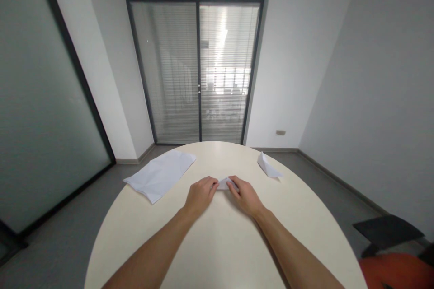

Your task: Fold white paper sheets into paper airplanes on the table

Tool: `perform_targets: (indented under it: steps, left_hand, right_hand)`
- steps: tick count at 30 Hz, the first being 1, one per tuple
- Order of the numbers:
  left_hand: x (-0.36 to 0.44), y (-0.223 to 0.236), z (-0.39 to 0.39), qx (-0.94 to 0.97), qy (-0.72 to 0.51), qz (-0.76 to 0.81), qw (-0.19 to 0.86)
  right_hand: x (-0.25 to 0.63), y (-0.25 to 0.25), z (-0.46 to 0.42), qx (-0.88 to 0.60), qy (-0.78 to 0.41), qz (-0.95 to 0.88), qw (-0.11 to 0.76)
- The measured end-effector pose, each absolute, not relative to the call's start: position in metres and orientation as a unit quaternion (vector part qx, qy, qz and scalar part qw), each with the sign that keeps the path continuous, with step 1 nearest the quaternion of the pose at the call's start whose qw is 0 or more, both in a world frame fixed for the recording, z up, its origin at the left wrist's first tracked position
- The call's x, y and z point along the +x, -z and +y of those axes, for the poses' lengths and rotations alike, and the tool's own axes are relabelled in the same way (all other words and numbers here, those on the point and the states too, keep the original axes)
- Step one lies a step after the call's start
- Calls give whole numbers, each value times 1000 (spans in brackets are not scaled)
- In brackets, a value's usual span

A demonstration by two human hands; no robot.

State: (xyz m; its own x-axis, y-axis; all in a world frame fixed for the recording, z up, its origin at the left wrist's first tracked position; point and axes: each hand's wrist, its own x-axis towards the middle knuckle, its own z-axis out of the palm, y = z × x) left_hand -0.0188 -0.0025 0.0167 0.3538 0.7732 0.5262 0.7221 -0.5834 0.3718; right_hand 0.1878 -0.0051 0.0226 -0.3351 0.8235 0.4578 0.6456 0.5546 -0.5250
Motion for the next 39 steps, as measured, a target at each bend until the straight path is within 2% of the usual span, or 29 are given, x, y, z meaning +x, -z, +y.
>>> perform_targets:
  steps: [18, 32, 39]
  left_hand:
    - [-21, -17, -2, 842, -314, 438, 18]
    - [-22, -19, -1, 872, -200, 444, 50]
    - [-23, -10, -3, 883, -246, 395, 58]
  right_hand:
    - [196, -20, -3, -417, -132, -823, 362]
    - [203, -20, -1, -409, -109, -865, 270]
    - [204, -18, 0, -395, -119, -875, 253]
